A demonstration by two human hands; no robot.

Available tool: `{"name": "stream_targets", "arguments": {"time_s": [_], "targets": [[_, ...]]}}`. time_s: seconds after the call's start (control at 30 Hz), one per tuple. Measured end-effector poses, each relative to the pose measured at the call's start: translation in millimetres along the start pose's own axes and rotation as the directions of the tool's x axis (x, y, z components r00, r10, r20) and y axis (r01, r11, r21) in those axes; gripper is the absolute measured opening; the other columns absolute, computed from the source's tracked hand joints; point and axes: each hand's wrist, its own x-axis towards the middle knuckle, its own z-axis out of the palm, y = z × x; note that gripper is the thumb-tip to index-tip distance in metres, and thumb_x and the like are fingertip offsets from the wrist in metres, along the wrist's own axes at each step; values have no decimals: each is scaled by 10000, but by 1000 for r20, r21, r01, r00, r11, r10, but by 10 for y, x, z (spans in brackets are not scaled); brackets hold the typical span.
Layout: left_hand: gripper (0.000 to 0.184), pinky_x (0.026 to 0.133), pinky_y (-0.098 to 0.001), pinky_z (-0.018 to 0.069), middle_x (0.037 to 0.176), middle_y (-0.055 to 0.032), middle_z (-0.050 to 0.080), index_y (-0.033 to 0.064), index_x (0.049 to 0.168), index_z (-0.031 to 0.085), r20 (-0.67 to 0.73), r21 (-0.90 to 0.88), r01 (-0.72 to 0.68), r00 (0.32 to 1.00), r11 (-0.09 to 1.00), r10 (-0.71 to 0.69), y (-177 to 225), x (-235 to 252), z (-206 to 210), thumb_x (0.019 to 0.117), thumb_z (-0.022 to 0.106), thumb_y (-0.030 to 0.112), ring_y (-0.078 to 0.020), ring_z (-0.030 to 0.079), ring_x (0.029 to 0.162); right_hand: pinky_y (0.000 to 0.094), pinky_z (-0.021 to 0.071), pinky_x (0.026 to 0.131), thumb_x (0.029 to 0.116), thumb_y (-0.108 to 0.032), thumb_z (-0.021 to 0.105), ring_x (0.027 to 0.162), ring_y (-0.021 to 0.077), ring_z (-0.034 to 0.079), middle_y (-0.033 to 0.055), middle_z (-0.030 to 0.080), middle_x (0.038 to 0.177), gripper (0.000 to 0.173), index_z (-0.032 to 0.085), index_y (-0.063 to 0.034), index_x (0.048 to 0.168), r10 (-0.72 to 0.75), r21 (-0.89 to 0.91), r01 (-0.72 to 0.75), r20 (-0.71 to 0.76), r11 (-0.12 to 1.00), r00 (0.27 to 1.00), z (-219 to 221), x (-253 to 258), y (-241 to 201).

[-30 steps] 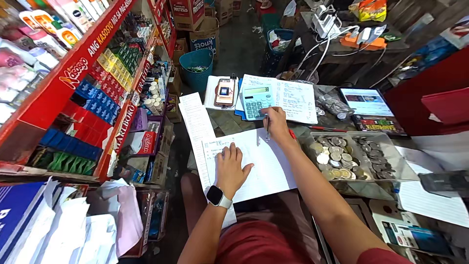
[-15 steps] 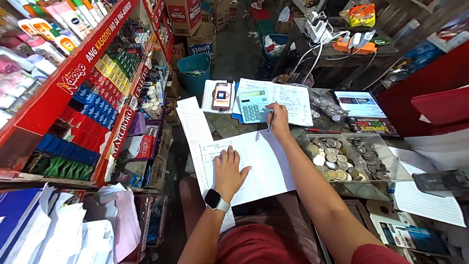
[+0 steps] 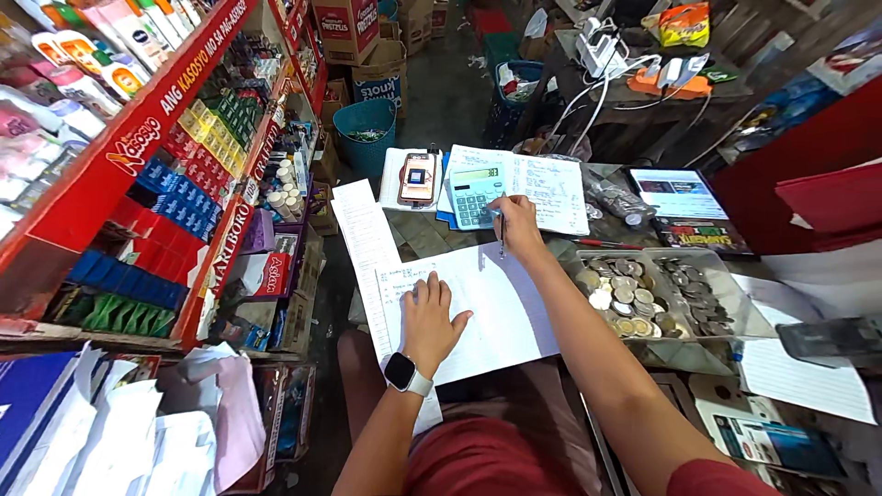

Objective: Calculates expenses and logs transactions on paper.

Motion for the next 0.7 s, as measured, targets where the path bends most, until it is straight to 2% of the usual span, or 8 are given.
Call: {"name": "stream_targets", "arguments": {"time_s": [0.13, 0.33, 0.43, 0.53, 0.6, 0.7], "targets": [[789, 1073, -620, 366, 1608, -209, 386, 13, 1477, 507, 12, 19, 2, 1000, 1000, -2, 5, -3, -7, 1018, 360, 638, -433, 440, 1420, 654, 385, 1045, 938, 48, 574, 1181, 483, 591, 219, 716, 1074, 231, 690, 13, 1134, -54, -25, 55, 27, 998, 998, 57, -100, 26], [795, 1085, -621, 349, 1620, -208, 366, 10, 1491, 489, 34, 7, 6, 999, 1000, -6, 10, 5, -20, 1020, 357, 638, -432, 426, 1430, 641, 395, 1033, 935, 18, 594, 1081, 470, 641, 211, 727, 944, 147, 708, 28, 1027, -108, -65, 108, 2, 992, 994, 42, -172, -57], [796, 1091, -613, 345, 1622, -204, 365, 13, 1493, 488, 40, 7, 8, 999, 1000, -9, 7, 4, -26, 1019, 357, 640, -426, 420, 1436, 643, 414, 1020, 930, 27, 595, 1101, 475, 623, 219, 716, 1013, 194, 699, 22, 1094, -97, -46, 97, 7, 994, 995, 71, -38, -154], [792, 1097, -609, 344, 1627, -195, 360, 22, 1496, 487, 47, 10, 18, 999, 1000, -18, 11, 6, -22, 1020, 353, 642, -419, 415, 1442, 655, 390, 1050, 937, 13, 620, 1168, 472, 605, 205, 719, 1091, 215, 687, 0, 1141, -115, -64, 119, 67, 991, 991, 178, 56, -137], [792, 1100, -606, 341, 1629, -191, 358, 27, 1500, 484, 47, 10, 22, 999, 1000, -22, 13, 10, -23, 1019, 356, 643, -413, 410, 1447, 653, 396, 1067, 955, 6, 598, 1213, 474, 590, 223, 707, 1139, 220, 686, 9, 1156, -40, -32, 40, 1, 999, 999, 222, 31, -47], [788, 1091, -614, 347, 1623, -193, 367, 25, 1492, 492, 31, 1, 20, 999, 1000, -20, 15, -1, 4, 1018, 361, 641, -421, 416, 1440, 626, 463, 1023, 995, 17, 507, 1177, 481, 605, 309, 642, 1204, 301, 591, 80, 1277, 246, 153, -224, -140, 962, 959, 136, -66, 88]]}}
